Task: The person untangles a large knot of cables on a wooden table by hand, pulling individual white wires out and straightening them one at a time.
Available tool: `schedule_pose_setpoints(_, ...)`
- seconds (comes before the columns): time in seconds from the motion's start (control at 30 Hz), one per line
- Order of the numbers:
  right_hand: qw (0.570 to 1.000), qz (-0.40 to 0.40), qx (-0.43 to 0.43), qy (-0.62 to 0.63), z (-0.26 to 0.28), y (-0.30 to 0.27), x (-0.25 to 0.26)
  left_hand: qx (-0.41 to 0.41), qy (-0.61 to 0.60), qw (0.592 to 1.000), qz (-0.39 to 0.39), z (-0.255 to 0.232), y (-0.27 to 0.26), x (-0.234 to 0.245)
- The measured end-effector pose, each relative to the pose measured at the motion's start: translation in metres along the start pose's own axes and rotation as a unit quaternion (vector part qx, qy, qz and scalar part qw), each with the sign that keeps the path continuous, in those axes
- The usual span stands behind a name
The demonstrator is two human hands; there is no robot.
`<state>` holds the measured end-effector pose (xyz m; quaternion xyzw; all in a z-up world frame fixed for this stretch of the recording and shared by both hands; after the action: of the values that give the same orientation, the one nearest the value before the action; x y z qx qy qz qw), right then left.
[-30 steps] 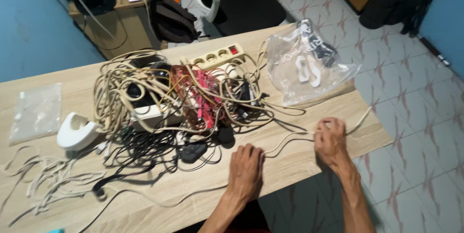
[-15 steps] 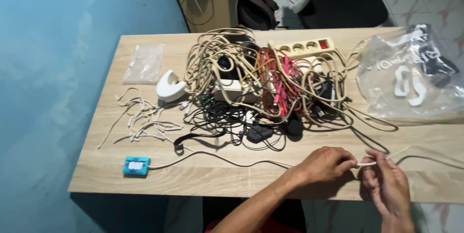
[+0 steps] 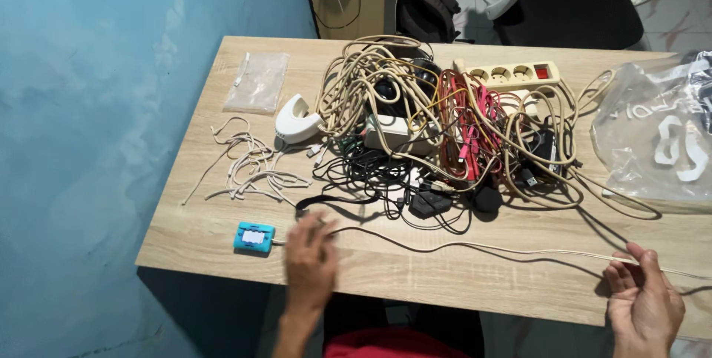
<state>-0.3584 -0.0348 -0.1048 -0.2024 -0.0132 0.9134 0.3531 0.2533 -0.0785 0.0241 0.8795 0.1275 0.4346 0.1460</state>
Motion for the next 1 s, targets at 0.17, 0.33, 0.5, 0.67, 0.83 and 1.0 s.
schedule_pose_setpoints(0.17, 1.000, 0.008, -0.011, 0.027, 0.007, 0.010, 0.021, -0.010, -0.018, 1.000, -0.001, 0.024, 0.010, 0.019)
schedule_pose_setpoints(0.33, 0.999, -0.028, 0.003, -0.029, 0.015, 0.012, 0.038, 0.011, -0.037, 0.999, 0.026, 0.022, 0.016, 0.016)
schedule_pose_setpoints(0.5, 0.999, -0.047, 0.005, -0.023, 0.019, 0.019, 0.035, 0.008, -0.064, 0.998, 0.024, 0.023, 0.016, 0.018)
schedule_pose_setpoints(0.67, 0.999, 0.006, 0.038, 0.002, 0.035, 0.006, 0.013, 0.024, -0.054, 0.998, 0.006, 0.037, 0.012, 0.010)
schedule_pose_setpoints(0.83, 0.978, -0.084, 0.067, -0.180, 0.050, -0.031, -0.040, 0.045, -0.007, 0.999, 0.016, 0.042, 0.017, 0.008)
schedule_pose_setpoints(1.0, 0.976, -0.073, 0.075, -0.189, 0.057, -0.033, -0.048, 0.024, -0.039, 0.999, -0.009, 0.038, 0.018, 0.011)
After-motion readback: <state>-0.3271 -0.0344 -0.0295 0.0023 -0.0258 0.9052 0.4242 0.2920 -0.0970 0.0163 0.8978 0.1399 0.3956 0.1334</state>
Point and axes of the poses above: each hand's wrist, its own y-axis towards the middle knuckle, its own x-axis out of the back of the hand, z = x × y, the point moved 7 cm from there along y, towards the middle knuckle, and after that the axes turned 1 degree about x, right-handed, at the moved point
